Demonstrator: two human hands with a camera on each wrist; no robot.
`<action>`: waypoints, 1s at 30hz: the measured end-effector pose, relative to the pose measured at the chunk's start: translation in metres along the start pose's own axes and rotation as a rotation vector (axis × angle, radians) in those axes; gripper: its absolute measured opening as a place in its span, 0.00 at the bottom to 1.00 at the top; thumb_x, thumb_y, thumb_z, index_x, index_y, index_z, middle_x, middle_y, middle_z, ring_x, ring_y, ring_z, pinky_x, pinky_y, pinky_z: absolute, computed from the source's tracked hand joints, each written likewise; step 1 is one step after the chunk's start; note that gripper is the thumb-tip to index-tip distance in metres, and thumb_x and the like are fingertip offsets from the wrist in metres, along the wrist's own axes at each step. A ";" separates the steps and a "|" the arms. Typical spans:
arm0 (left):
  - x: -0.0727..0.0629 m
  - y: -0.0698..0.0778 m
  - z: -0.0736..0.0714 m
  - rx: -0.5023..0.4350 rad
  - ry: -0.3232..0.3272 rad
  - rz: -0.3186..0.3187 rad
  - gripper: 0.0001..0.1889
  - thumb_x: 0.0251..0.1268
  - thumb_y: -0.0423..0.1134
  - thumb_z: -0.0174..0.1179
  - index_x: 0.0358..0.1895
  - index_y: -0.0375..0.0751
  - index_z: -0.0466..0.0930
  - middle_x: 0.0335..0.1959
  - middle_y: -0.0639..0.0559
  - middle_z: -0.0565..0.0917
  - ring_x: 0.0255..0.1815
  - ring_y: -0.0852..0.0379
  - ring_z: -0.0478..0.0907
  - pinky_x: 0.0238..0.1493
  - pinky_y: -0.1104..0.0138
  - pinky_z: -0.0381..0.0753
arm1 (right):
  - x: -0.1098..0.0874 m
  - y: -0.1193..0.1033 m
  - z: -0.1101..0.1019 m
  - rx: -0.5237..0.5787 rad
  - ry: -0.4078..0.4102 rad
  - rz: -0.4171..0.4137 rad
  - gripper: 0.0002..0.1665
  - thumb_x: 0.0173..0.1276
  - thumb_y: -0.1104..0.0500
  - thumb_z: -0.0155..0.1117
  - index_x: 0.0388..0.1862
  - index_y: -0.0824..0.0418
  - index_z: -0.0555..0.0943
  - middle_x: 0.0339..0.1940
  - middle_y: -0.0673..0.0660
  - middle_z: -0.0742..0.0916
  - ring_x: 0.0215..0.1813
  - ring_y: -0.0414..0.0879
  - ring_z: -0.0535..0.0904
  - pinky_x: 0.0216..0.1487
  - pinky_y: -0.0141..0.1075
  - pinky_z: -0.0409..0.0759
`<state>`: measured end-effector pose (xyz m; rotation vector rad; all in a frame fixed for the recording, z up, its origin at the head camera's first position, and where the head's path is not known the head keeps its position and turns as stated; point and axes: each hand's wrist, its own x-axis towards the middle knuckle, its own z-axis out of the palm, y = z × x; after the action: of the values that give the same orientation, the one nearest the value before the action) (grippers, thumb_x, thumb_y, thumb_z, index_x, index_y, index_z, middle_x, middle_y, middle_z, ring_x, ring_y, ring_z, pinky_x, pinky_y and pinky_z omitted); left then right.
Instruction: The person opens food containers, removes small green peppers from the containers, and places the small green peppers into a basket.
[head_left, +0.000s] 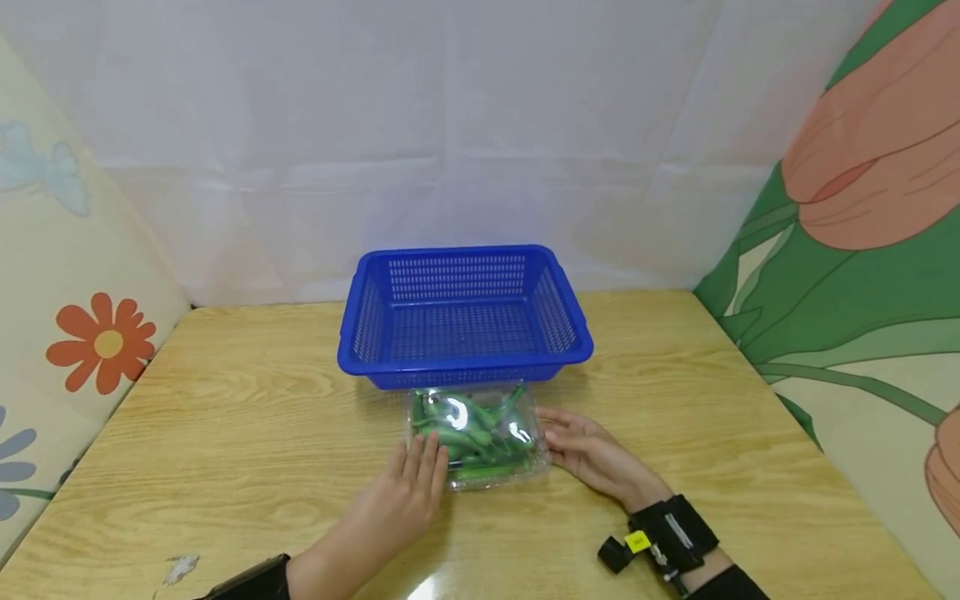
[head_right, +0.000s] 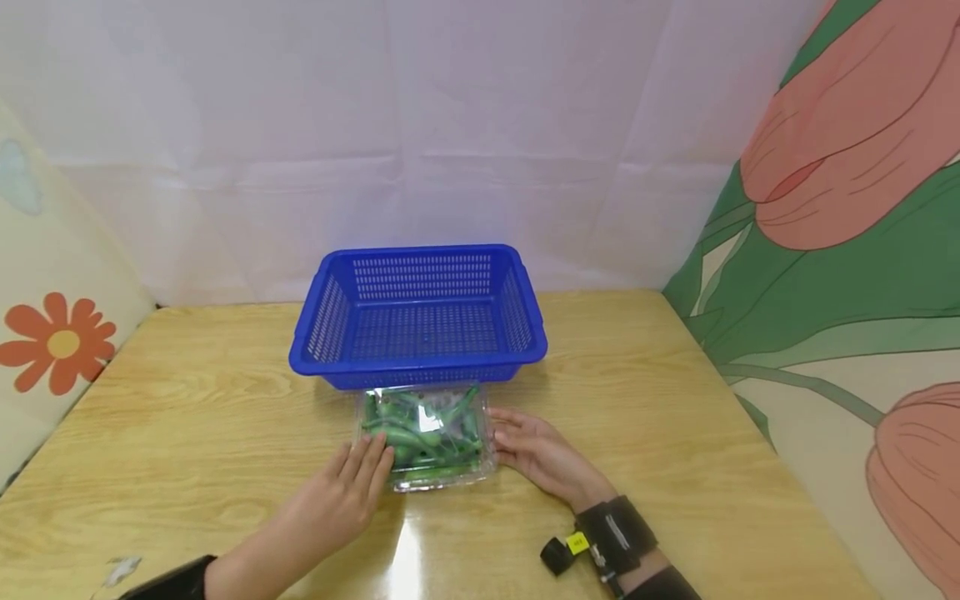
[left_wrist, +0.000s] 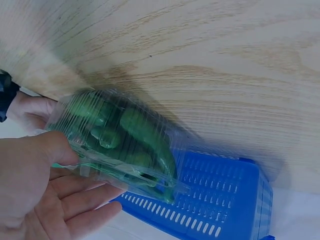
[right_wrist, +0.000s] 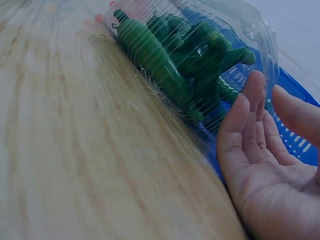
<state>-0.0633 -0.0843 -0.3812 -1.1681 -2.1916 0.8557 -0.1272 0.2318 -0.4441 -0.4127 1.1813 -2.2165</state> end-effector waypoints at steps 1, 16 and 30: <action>0.000 0.000 0.000 -0.002 -0.004 0.000 0.23 0.73 0.44 0.42 0.61 0.39 0.80 0.58 0.42 0.82 0.57 0.47 0.81 0.56 0.60 0.81 | 0.000 0.000 0.001 0.006 0.002 0.004 0.23 0.78 0.74 0.40 0.65 0.61 0.70 0.61 0.59 0.81 0.60 0.48 0.79 0.65 0.38 0.75; -0.002 0.009 0.005 -0.030 0.111 -0.066 0.25 0.77 0.33 0.32 0.56 0.35 0.82 0.54 0.38 0.83 0.54 0.47 0.83 0.54 0.61 0.83 | 0.000 0.000 0.001 0.012 -0.017 -0.010 0.23 0.78 0.74 0.39 0.66 0.62 0.70 0.61 0.59 0.81 0.59 0.47 0.79 0.63 0.37 0.76; -0.001 0.010 0.004 -0.055 0.138 -0.091 0.27 0.77 0.30 0.28 0.55 0.34 0.82 0.52 0.36 0.84 0.52 0.46 0.84 0.53 0.61 0.83 | -0.001 -0.001 0.002 0.015 -0.034 -0.020 0.24 0.77 0.75 0.38 0.66 0.62 0.70 0.62 0.59 0.81 0.61 0.48 0.78 0.65 0.39 0.75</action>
<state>-0.0599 -0.0820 -0.3917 -1.1096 -2.1497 0.6611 -0.1259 0.2312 -0.4425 -0.4557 1.1473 -2.2249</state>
